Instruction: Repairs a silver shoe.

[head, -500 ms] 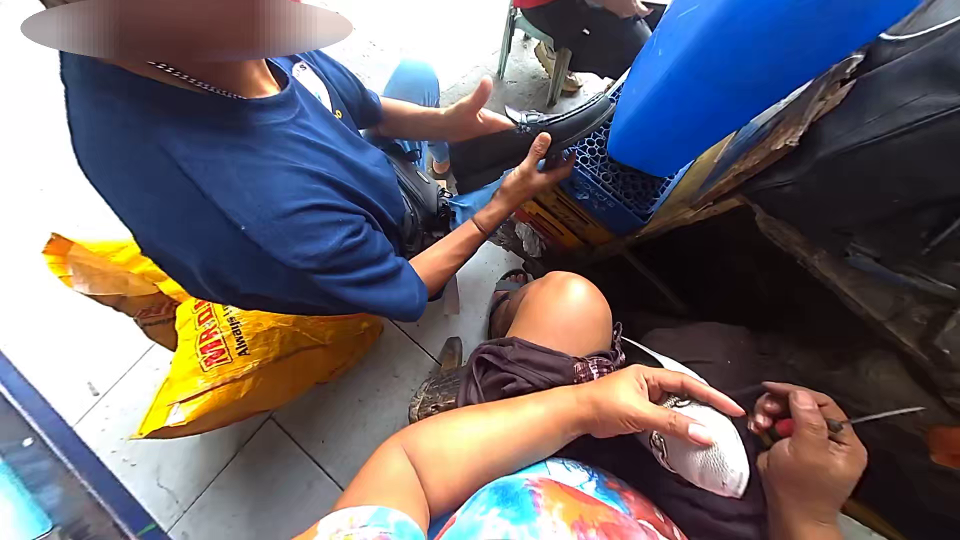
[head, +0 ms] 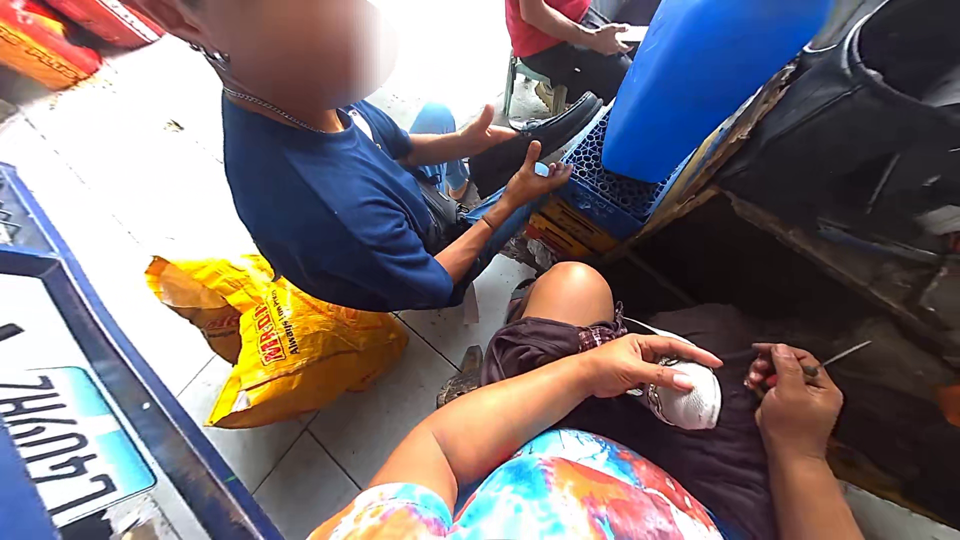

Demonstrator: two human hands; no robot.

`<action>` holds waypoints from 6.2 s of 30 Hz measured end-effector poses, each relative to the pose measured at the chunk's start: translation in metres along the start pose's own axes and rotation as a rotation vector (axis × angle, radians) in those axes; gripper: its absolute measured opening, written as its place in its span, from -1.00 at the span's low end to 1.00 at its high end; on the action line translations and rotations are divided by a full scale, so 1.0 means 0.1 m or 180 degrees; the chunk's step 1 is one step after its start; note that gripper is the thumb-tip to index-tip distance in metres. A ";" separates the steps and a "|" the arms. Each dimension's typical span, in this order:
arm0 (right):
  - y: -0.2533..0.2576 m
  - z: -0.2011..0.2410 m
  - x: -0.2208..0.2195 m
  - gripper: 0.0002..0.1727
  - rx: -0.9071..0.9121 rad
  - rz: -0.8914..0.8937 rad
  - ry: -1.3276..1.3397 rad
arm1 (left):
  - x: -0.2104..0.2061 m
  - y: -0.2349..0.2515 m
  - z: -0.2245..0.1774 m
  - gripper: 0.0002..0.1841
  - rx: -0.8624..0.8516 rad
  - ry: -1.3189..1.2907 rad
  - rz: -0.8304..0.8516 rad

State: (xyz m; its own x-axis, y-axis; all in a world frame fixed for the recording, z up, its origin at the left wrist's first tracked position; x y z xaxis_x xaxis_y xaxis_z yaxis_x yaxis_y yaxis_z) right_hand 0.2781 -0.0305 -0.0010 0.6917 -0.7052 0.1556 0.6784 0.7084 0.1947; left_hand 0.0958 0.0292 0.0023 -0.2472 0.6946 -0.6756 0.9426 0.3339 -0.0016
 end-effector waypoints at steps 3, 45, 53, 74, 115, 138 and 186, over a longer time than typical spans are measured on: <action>0.00 -0.05 0.01 -0.74 -0.0061 -0.0023 0.0028 | 0.01 -0.01 0.02 -0.60 0.0039 0.0058 -0.0040; -0.06 0.00 -0.02 -0.77 -0.0087 -0.0086 -0.0080 | -0.08 -0.08 0.04 -0.61 0.0095 0.0445 -0.0096; -0.05 0.01 -0.03 -0.76 -0.0101 -0.0066 -0.0130 | -0.05 -0.08 0.03 -0.61 0.0119 0.0408 -0.0103; -0.04 0.00 -0.01 -0.74 -0.0117 0.0074 -0.0137 | -0.10 -0.09 0.01 -0.61 -0.0021 0.0483 -0.0168; -0.05 -0.05 0.09 -0.75 -0.0190 -0.0095 0.0159 | -0.05 -0.01 0.12 -0.64 0.0069 0.0109 -0.0279; -0.06 -0.12 0.22 -0.75 -0.0154 -0.0307 0.0226 | -0.06 0.04 0.39 -0.50 0.0562 0.0741 -0.0051; -0.33 0.22 0.36 -0.53 -0.0035 0.0525 -0.0177 | 0.27 -0.14 -0.02 -0.17 -0.0345 -0.0226 -0.0241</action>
State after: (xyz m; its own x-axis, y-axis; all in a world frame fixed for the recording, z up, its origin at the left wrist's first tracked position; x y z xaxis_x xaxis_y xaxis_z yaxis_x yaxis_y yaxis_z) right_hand 0.2752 -0.0801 0.0190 0.7794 -0.5796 0.2380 0.5596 0.8148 0.1516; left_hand 0.0758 0.0443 -0.0144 -0.2964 0.6192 -0.7271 0.8912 0.4530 0.0225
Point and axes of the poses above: each hand's wrist, its own y-axis towards the middle knuckle, its own x-axis out of the back of the hand, z = x × y, the point moved 10 cm from there along y, towards the middle knuckle, and after that the axes turned 6 degrees about x, right-handed, at the moved point
